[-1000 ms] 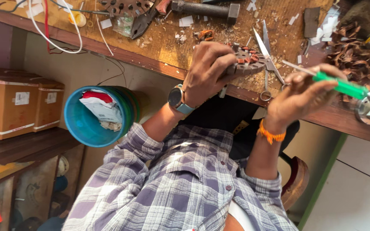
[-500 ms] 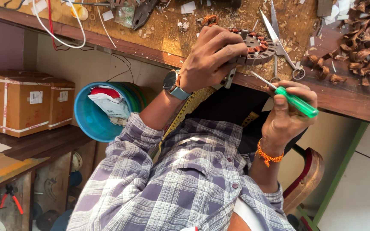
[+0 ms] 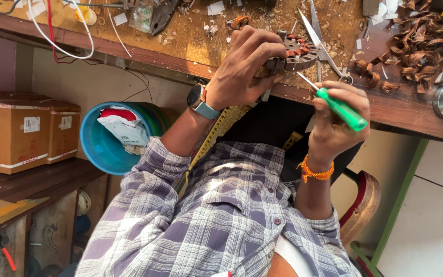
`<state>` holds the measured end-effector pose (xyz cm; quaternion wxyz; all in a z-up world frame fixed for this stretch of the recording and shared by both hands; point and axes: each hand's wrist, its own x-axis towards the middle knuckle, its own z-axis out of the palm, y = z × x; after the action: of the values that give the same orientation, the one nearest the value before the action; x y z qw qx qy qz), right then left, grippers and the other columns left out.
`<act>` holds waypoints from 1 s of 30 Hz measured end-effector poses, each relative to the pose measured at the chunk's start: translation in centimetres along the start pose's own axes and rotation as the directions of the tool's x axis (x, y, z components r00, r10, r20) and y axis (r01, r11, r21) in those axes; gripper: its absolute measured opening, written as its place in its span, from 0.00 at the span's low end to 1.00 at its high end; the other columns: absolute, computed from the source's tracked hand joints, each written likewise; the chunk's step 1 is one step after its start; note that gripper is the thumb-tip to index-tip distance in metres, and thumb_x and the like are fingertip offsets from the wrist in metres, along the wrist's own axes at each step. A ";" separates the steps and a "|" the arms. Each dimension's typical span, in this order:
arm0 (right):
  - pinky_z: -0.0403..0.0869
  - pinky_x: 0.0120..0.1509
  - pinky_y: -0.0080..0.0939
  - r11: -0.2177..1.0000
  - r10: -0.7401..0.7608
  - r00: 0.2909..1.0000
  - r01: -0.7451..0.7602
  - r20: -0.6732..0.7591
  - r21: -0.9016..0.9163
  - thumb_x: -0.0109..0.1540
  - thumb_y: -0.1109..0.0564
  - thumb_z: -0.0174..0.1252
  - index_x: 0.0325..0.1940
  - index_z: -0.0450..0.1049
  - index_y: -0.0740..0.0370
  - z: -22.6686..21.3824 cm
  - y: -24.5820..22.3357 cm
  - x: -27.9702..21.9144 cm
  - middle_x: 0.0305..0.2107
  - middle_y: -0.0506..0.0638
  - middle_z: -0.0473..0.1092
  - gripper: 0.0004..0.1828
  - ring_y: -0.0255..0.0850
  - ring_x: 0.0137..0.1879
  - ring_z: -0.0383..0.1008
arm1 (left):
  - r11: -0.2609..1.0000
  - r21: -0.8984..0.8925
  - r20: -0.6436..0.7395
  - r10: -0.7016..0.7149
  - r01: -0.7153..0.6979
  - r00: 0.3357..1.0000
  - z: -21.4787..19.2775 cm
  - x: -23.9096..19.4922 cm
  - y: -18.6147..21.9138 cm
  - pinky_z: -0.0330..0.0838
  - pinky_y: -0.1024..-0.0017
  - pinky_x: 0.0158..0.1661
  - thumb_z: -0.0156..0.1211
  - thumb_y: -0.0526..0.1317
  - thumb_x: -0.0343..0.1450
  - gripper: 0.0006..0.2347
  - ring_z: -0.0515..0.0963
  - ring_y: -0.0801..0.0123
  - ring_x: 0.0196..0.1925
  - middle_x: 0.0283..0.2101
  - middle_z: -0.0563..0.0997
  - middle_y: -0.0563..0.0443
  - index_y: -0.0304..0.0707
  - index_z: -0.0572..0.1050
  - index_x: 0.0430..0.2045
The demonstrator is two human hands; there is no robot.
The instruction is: The person cuts small white paper pieces with scissors, folds them, and inserts them into slots on a circular stator core. They use a screwdriver to press the paper into place and repeat the process for multiple slots.
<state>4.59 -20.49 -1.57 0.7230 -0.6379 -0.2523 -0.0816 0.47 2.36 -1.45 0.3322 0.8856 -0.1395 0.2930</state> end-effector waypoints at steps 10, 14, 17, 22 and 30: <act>0.81 0.53 0.33 0.999 0.009 0.999 -0.007 -0.041 0.043 0.69 0.52 0.69 0.49 0.67 0.65 2.1 0.8 0.3 0.47 0.60 0.77 0.19 0.42 0.48 0.82 | 0.995 -0.044 -0.018 -0.087 0.086 0.996 -0.4 0.5 1.2 0.63 0.64 0.56 0.70 0.33 0.70 0.23 0.71 0.62 0.54 0.49 0.74 0.56 0.50 0.74 0.60; 0.78 0.59 0.33 0.996 0.033 0.996 -0.026 0.084 -0.087 0.72 0.54 0.69 0.52 0.68 0.68 1.8 -0.6 0.3 0.47 0.63 0.78 0.18 0.42 0.52 0.80 | 0.995 -0.041 -0.038 -0.090 0.089 0.995 -0.2 0.8 1.5 0.63 0.62 0.57 0.67 0.31 0.69 0.22 0.70 0.60 0.52 0.48 0.73 0.55 0.50 0.74 0.59; 0.79 0.58 0.34 0.977 0.021 0.993 0.004 0.115 -0.213 0.71 0.55 0.69 0.50 0.69 0.69 2.1 -1.1 0.0 0.46 0.64 0.78 0.17 0.42 0.51 0.81 | 0.996 -0.021 -0.047 -0.092 0.092 0.995 0.0 0.7 1.3 0.62 0.62 0.55 0.67 0.32 0.68 0.22 0.70 0.60 0.52 0.47 0.73 0.55 0.50 0.75 0.58; 0.80 0.54 0.34 0.968 -0.046 0.995 0.066 0.086 -0.242 0.71 0.54 0.68 0.48 0.68 0.68 2.9 -1.2 -0.1 0.47 0.64 0.78 0.17 0.42 0.48 0.82 | 0.995 0.049 -0.060 -0.087 0.090 0.994 0.4 0.4 1.3 0.61 0.62 0.53 0.67 0.32 0.67 0.23 0.70 0.60 0.51 0.47 0.74 0.55 0.52 0.75 0.58; 0.82 0.50 0.35 0.999 -0.031 0.999 0.031 -0.006 -0.042 0.70 0.50 0.69 0.50 0.69 0.66 0.1 -2.5 2.7 0.42 0.62 0.79 0.20 0.45 0.47 0.84 | 0.992 0.054 -0.028 -0.111 0.112 0.993 0.3 0.3 1.2 0.60 0.64 0.52 0.65 0.32 0.66 0.38 0.68 0.61 0.48 0.45 0.70 0.55 0.47 0.55 0.74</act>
<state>5.78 -20.23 1.95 0.7091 -0.6485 -0.2582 -0.1001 0.34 1.21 -0.81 0.3249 0.8973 -0.0774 0.2887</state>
